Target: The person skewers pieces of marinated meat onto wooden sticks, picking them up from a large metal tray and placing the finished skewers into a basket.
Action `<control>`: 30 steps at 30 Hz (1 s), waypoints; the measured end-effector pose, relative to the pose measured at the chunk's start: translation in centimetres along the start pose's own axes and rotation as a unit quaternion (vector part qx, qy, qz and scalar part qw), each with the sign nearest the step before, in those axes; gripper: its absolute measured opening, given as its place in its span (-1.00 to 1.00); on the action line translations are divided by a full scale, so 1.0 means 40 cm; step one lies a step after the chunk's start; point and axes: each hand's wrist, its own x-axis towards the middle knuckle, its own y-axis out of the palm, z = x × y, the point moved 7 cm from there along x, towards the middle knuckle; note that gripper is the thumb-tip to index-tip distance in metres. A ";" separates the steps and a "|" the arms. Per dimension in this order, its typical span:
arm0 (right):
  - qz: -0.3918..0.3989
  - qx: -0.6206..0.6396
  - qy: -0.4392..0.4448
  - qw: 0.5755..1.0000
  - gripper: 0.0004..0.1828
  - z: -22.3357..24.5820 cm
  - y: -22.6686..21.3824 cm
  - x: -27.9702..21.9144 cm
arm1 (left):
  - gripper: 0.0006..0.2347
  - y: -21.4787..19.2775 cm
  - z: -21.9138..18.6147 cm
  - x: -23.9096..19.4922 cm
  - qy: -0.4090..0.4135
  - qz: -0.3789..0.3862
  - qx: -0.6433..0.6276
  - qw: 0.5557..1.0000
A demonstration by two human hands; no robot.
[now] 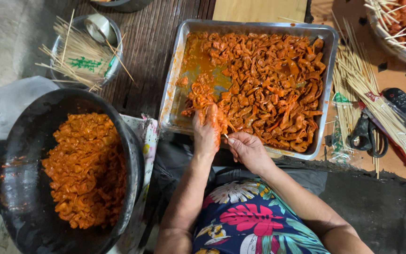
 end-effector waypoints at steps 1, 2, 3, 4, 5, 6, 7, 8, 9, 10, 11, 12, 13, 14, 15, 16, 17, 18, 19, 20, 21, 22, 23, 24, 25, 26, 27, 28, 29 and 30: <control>0.007 -0.006 -0.007 1.000 -0.76 0.003 0.002 0.000 | -0.88 0.002 0.000 0.001 -0.003 -0.012 -0.014 1.000; 0.005 -0.016 -0.005 1.000 -0.79 0.006 -0.001 0.006 | -0.88 0.006 0.001 0.010 0.000 -0.008 -0.026 1.000; 0.001 -0.025 0.001 1.000 -0.80 0.004 -0.005 0.005 | -0.88 0.003 0.007 0.013 0.000 -0.009 -0.039 0.999; -0.003 -0.035 0.008 0.999 -0.81 -0.001 -0.005 0.002 | -0.88 -0.002 0.016 0.014 -0.001 -0.009 -0.052 0.999; -0.007 -0.052 0.004 0.999 -0.81 -0.003 -0.004 -0.003 | -0.88 -0.005 0.023 0.014 0.011 -0.001 -0.040 0.999; -0.012 -0.070 0.000 0.997 -0.80 -0.008 0.001 -0.010 | -0.87 -0.018 0.021 0.011 0.023 0.006 -0.028 0.999; -0.032 -0.087 -0.015 0.996 -0.79 0.002 -0.009 -0.013 | -0.87 -0.007 0.024 0.025 0.030 0.032 -0.018 0.999; -0.033 -0.123 -0.053 0.990 -0.82 0.021 -0.010 -0.020 | -0.87 -0.004 0.023 0.043 0.043 0.029 0.007 0.999; -0.031 -0.160 -0.085 0.983 -0.84 0.036 0.000 -0.033 | -0.84 -0.014 0.012 0.056 0.058 0.021 0.033 0.998; -0.030 -0.199 -0.115 0.973 -0.85 0.058 0.000 -0.046 | -0.80 -0.022 -0.001 0.071 0.073 0.014 0.057 0.996; -0.064 -0.223 -0.124 0.965 -0.86 0.079 -0.021 -0.063 | -0.74 -0.034 -0.014 0.078 0.094 -0.002 0.085 0.992; -0.097 -0.247 -0.133 0.955 -0.86 0.100 -0.039 -0.084 | -0.71 -0.032 0.000 0.086 0.053 0.011 0.064 0.997; -0.127 -0.273 -0.144 0.943 -0.87 0.128 -0.060 -0.095 | -0.67 -0.025 0.014 0.098 0.017 0.021 0.041 0.999; -0.154 -0.272 -0.159 0.936 -0.87 0.159 -0.084 -0.104 | -0.61 -0.019 0.028 0.108 -0.020 0.031 0.019 0.999; -0.178 -0.270 -0.173 0.930 -0.86 0.191 -0.108 -0.112 | -0.62 -0.008 0.008 0.114 0.032 0.066 0.097 0.993; -0.202 -0.268 -0.186 0.923 -0.86 0.224 -0.133 -0.122 | -0.62 0.005 -0.009 0.116 0.085 0.099 0.173 0.976; -0.238 -0.234 -0.176 0.926 -0.86 0.247 -0.168 -0.134 | -0.62 0.021 -0.022 0.116 0.139 0.135 0.247 0.949; -0.274 -0.198 -0.167 0.926 -0.86 0.271 -0.206 -0.148 | -0.65 0.020 -0.035 0.111 0.180 0.136 0.325 0.918; -0.306 -0.163 -0.154 0.925 -0.86 0.296 -0.243 -0.167 | -0.68 0.012 -0.048 0.094 0.219 0.131 0.400 0.881; -0.336 -0.156 -0.163 0.914 -0.84 0.332 -0.281 -0.188 | -0.70 0.011 -0.054 0.082 0.257 0.125 0.470 0.835; -0.365 -0.149 -0.169 0.903 -0.82 0.366 -0.324 -0.211 | -0.70 0.006 -0.047 0.078 0.264 0.115 0.509 0.811; -0.413 -0.224 -0.199 0.860 -0.82 0.417 -0.362 -0.241 | -0.70 0.003 -0.037 0.078 0.271 0.105 0.546 0.785; -0.454 -0.297 -0.226 0.809 -0.81 0.468 -0.399 -0.268 | -0.70 -0.001 -0.028 0.079 0.279 0.093 0.582 0.758; -0.479 -0.360 -0.204 0.774 -0.80 0.503 -0.443 -0.289 | -0.70 -0.009 -0.017 0.080 0.274 0.093 0.588 0.755; -0.501 -0.421 -0.180 0.735 -0.78 0.538 -0.492 -0.315 | -0.70 -0.017 -0.005 0.081 0.268 0.093 0.595 0.752; -0.504 -0.492 -0.222 0.674 -0.82 0.596 -0.532 -0.340 | -0.70 -0.025 0.006 0.085 0.262 0.094 0.602 0.749; -0.497 -0.560 -0.260 0.610 -0.84 0.643 -0.562 -0.359 | -0.70 -0.036 0.014 0.079 0.267 0.093 0.606 0.744; -0.518 -0.559 -0.286 0.580 -0.86 0.670 -0.600 -0.390 | -0.69 -0.045 0.019 0.075 0.273 0.091 0.610 0.738; -0.537 -0.559 -0.317 0.546 -0.86 0.707 -0.640 -0.419 | -0.69 -0.042 0.029 0.080 0.283 0.088 0.611 0.734; -0.521 -0.603 -0.298 0.526 -0.85 0.743 -0.681 -0.436 | -0.69 -0.044 0.039 0.089 0.268 0.082 0.604 0.746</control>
